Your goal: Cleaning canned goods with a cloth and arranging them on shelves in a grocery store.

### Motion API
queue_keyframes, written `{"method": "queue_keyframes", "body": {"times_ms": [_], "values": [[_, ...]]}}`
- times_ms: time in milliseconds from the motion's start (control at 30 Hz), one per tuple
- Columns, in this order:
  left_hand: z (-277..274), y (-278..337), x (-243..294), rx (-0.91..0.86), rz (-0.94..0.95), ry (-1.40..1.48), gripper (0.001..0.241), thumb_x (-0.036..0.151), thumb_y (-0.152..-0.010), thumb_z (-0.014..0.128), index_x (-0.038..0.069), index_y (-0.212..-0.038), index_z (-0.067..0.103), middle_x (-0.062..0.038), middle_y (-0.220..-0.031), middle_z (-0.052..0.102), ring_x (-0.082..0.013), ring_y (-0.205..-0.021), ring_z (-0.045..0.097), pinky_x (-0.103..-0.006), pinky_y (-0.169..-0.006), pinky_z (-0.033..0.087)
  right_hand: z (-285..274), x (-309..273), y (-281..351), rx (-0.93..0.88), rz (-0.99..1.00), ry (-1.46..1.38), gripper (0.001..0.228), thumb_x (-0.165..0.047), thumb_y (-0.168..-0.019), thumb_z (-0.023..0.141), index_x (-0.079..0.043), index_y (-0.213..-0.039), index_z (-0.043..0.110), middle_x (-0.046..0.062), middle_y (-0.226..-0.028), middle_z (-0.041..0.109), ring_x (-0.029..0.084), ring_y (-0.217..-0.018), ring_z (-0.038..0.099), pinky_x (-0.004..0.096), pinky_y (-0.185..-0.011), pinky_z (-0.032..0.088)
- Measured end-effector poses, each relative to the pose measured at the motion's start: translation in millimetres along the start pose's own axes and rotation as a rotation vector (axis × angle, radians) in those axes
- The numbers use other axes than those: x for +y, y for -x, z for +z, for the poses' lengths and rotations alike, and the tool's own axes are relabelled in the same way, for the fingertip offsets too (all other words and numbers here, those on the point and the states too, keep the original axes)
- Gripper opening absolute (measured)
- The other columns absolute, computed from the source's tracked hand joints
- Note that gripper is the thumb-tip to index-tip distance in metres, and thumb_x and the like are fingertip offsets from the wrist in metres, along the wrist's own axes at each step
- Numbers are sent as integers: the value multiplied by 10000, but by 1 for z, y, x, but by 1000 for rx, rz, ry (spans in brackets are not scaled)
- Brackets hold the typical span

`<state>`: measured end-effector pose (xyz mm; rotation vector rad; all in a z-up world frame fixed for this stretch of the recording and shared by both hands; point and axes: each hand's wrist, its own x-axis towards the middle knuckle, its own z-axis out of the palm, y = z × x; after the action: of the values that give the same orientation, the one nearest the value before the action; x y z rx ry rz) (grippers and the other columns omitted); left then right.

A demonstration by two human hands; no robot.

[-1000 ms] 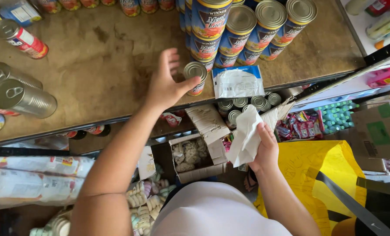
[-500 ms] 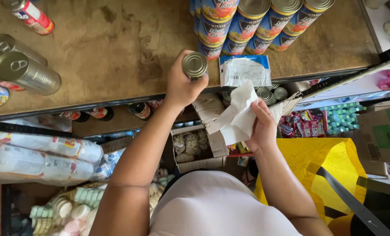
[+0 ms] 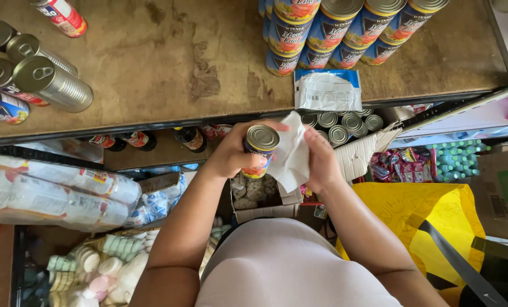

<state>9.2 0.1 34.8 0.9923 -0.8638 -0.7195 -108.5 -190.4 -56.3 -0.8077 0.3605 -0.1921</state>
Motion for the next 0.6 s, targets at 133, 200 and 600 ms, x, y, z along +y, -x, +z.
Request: {"method": "queue_keyframes", "body": {"times_ms": [133, 200, 600], "values": [[-2, 12, -8, 45, 25, -128, 604, 171, -608, 787, -13, -1180, 731, -112, -779, 728, -151, -797, 636, -296, -822, 507, 8, 13, 0, -129, -166, 193, 424, -242, -887, 741, -3, -1208, 601, 128, -974, 724, 210, -827, 749, 341, -703, 647], [-1, 15, -1, 30, 23, -166, 588, 152, -606, 778, -13, -1168, 729, -124, -739, 718, -160, -765, 662, -295, -815, 512, 20, 5, 6, -178, -271, 412, 412, -166, -840, 778, -16, -1200, 645, 105, -988, 705, 185, -908, 677, 345, -824, 583], [2, 30, 8, 50, 21, -442, 474, 130, -607, 774, 20, -1068, 754, -143, -950, 737, -260, -975, 693, -400, -929, 505, 39, -25, 24, -55, -715, 1261, 434, 42, -713, 617, -157, -1073, 755, 80, -943, 705, 347, -899, 699, 432, -856, 546]]}}
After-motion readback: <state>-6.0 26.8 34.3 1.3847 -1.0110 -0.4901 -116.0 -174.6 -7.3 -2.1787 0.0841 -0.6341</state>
